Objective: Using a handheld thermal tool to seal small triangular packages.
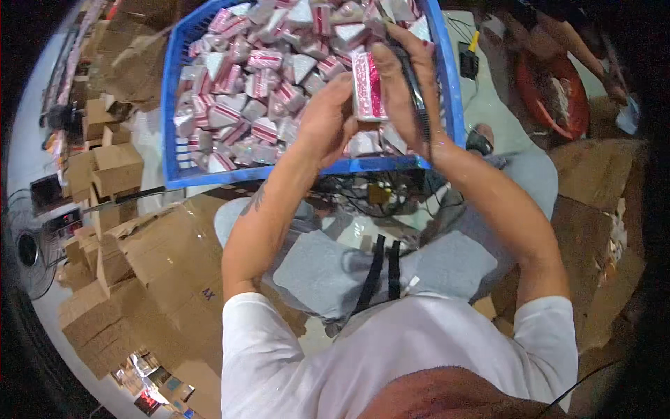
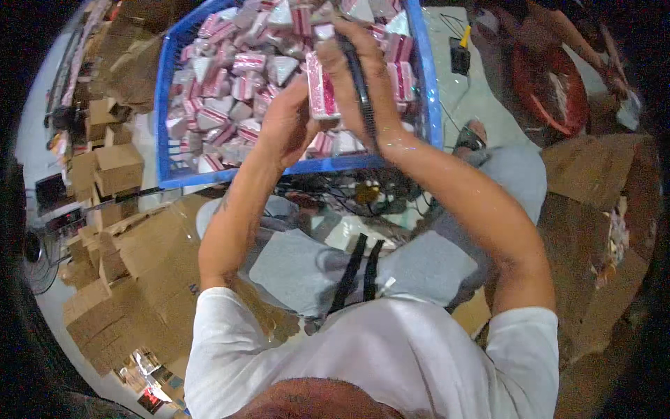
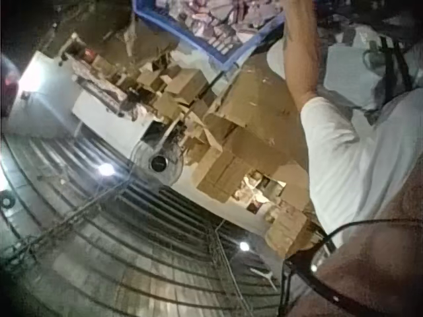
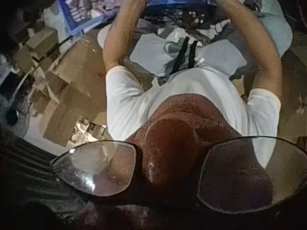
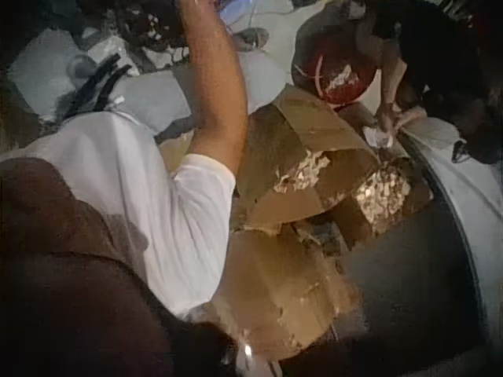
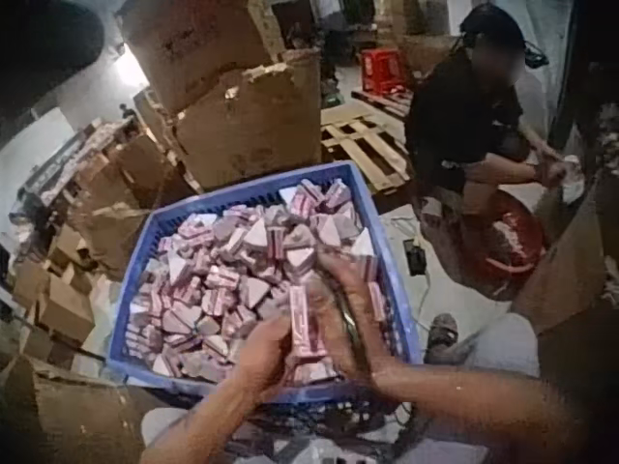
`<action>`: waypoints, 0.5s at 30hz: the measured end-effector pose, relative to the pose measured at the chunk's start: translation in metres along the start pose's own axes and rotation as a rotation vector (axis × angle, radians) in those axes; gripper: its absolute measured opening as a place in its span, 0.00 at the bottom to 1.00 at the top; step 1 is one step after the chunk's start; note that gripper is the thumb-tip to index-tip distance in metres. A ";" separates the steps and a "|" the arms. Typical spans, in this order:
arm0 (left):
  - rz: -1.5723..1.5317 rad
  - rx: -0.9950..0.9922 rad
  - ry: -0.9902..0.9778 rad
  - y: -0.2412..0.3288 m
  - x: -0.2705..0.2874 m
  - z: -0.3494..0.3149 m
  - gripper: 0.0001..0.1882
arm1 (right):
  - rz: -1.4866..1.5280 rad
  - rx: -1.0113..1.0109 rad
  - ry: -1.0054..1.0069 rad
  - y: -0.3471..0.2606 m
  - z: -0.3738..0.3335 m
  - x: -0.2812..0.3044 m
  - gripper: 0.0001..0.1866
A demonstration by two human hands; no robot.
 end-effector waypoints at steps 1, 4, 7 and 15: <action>0.057 0.049 0.036 0.003 -0.026 -0.008 0.20 | -0.026 -0.032 -0.001 -0.006 -0.004 -0.002 0.24; 0.065 -0.139 0.030 -0.001 -0.027 -0.006 0.30 | 0.080 -0.023 0.000 -0.009 -0.011 -0.003 0.27; 0.782 -0.584 0.196 0.006 -0.025 -0.009 0.35 | 0.169 0.100 0.047 -0.002 -0.018 -0.011 0.29; 0.279 -0.093 -0.131 0.006 -0.024 -0.024 0.28 | -0.030 -0.398 -0.070 -0.012 0.038 0.008 0.36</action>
Point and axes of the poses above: each hand's wrist, its own z-axis towards the middle knuckle, its own x-axis out of the back of the hand, y = z × x, the point moved 2 cm from there along z, towards the middle knuckle, and after that the axes turned 11 degrees about x, right-handed, at the moved point
